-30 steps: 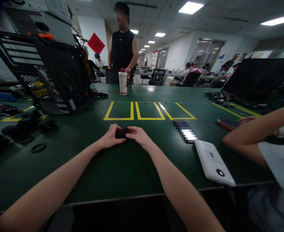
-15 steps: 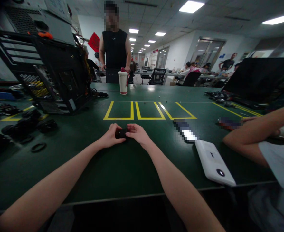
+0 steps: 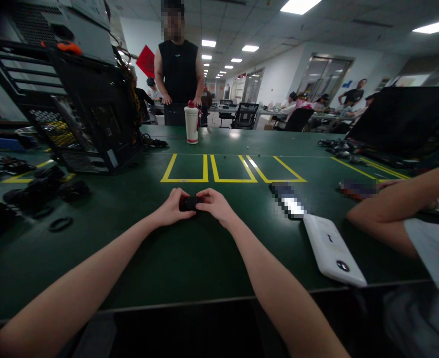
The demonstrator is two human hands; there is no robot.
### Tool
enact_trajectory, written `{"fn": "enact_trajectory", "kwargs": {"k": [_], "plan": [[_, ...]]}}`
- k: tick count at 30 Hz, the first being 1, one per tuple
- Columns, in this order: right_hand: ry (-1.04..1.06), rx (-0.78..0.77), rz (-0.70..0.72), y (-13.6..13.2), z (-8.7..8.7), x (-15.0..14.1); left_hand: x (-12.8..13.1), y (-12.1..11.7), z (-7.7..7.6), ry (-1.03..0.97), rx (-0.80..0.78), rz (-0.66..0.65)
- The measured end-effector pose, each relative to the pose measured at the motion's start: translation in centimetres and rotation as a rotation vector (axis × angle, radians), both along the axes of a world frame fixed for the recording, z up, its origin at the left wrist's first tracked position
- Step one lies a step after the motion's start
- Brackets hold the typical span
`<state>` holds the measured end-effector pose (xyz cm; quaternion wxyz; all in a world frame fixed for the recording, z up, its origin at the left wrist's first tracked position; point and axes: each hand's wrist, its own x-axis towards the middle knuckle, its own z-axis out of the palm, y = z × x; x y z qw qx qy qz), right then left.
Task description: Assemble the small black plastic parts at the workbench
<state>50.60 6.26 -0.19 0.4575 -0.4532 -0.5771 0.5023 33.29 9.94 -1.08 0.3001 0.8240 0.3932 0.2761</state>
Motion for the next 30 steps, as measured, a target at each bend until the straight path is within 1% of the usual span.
{"fn": "enact_trajectory", "kwargs": {"k": [2, 5, 8, 11, 13, 17, 20, 23, 26, 30], "plan": [[0.022, 0.022, 0.002, -0.1, 0.0, -0.1, 0.0, 0.0, 0.0, -0.004, 0.001, 0.002], [0.003, 0.025, -0.041, 0.1, -0.3, -0.2, 0.0, 0.0, 0.0, -0.01, 0.004, 0.002], [-0.112, -0.006, -0.102, 0.4, -0.8, -0.1, -0.1, -0.1, 0.0, -0.007, -0.002, -0.008], [-0.232, -0.004, -0.091, 0.5, -1.0, -0.1, -0.1, 0.0, -0.1, -0.003, 0.003, -0.018], [-0.203, 0.002, -0.051, 0.4, -0.7, -0.1, -0.1, 0.1, -0.2, 0.001, 0.024, -0.004], [-0.023, -0.012, 0.013, -0.1, -0.1, 0.0, 0.0, 0.1, -0.3, 0.003, 0.04, 0.017], [-0.013, -0.017, -0.003, -0.1, -0.1, 0.1, 0.0, 0.1, -0.1, 0.009, 0.038, 0.006], [-0.032, 0.004, -0.056, 0.3, -0.7, 0.1, -0.1, 0.0, 0.0, 0.022, 0.027, -0.007], [-0.007, 0.013, -0.093, 0.7, -1.2, 0.0, -0.2, 0.0, 0.0, 0.023, 0.022, -0.012], [0.02, -0.068, -0.042, 0.6, -0.8, 0.0, -0.2, 0.1, -0.1, 0.022, 0.037, -0.014]]}}
